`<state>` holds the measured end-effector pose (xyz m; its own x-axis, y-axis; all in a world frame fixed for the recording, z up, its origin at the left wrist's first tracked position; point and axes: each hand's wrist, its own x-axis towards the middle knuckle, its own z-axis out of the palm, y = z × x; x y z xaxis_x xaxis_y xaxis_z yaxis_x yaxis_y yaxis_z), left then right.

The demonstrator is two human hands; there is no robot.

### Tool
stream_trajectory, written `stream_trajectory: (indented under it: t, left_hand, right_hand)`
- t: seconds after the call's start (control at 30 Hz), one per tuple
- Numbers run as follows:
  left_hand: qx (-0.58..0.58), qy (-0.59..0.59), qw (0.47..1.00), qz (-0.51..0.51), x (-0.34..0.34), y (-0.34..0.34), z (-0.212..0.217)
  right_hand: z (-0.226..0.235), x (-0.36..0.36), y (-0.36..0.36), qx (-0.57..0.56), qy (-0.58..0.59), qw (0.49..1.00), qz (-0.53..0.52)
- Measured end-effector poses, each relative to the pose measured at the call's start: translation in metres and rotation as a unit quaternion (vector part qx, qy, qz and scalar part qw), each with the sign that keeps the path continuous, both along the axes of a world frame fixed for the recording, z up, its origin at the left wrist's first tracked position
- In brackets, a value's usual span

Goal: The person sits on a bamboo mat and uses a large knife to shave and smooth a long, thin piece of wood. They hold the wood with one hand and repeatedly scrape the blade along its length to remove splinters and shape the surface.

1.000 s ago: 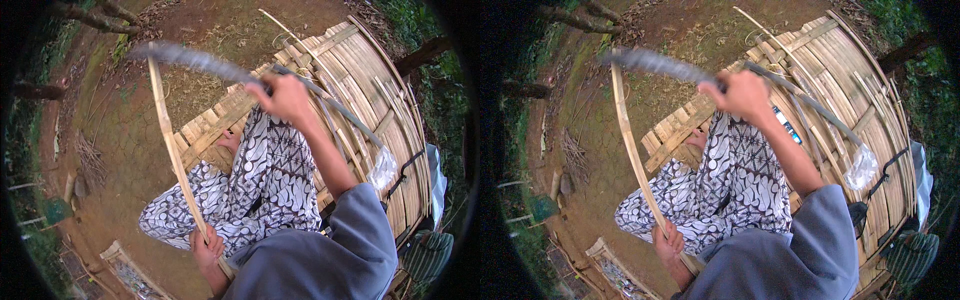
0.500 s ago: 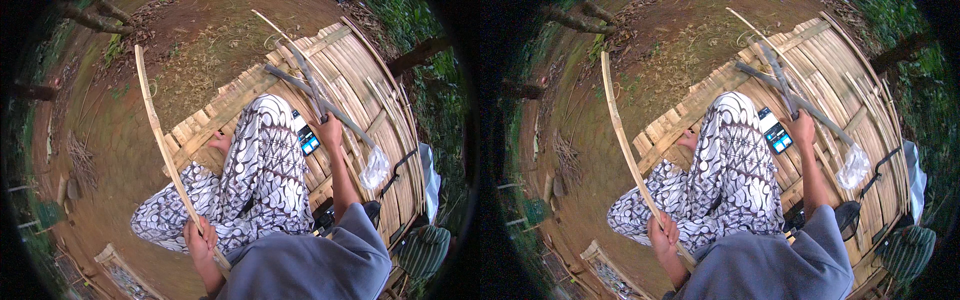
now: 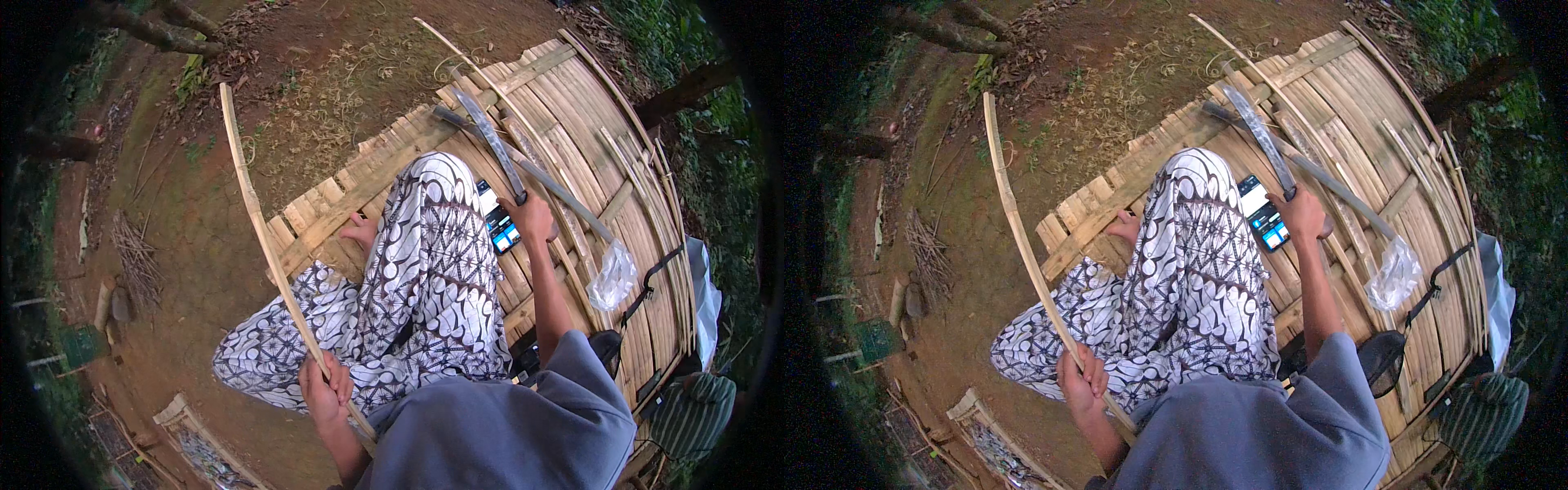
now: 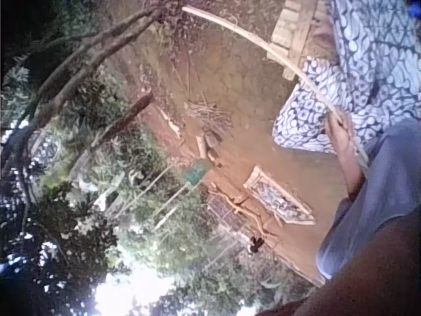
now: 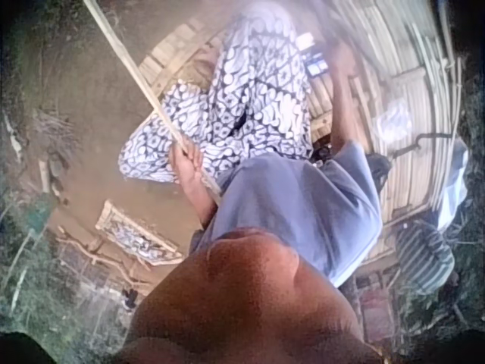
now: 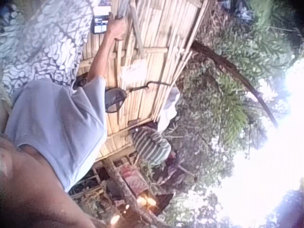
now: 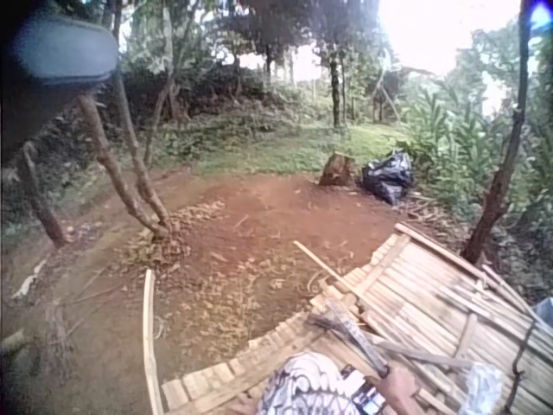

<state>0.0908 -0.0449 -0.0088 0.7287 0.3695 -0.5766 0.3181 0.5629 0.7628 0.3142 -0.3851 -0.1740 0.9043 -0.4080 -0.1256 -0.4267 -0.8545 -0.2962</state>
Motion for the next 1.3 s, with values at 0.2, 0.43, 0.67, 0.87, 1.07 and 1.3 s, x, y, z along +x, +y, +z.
stream_trajectory:
  t: [0.2, 0.43, 0.67, 0.87, 1.07, 1.3]
  left_hand:
    - [-0.026, -0.016, 0.999, -0.012, 0.001, 0.002, -0.005]
    - [-0.055, -0.066, 0.995, -0.051, 0.001, 0.006, -0.021]
    - [-0.087, -0.066, 0.989, -0.095, -0.002, 0.011, -0.02]
    - [-0.068, 0.0, 0.992, -0.11, -0.017, 0.016, -0.014]
    - [-0.044, 0.009, 0.99, -0.131, -0.066, 0.041, -0.015]
    - [-0.082, -0.03, 0.987, -0.135, -0.074, 0.056, -0.022]
  right_hand:
    - [0.033, -0.01, 0.003, 0.067, -0.071, 0.995, -0.015]
    - [0.106, -0.036, 0.054, 0.249, -0.207, 0.932, 0.164]
    - [0.16, -0.087, 0.146, 0.323, -0.008, 0.871, 0.37]
    - [0.165, -0.123, 0.186, 0.155, -0.064, 0.779, 0.604]
    - [0.149, -0.037, 0.168, 0.027, -0.138, 0.813, 0.565]
    - [0.184, -0.059, 0.205, 0.035, -0.104, 0.757, 0.644]
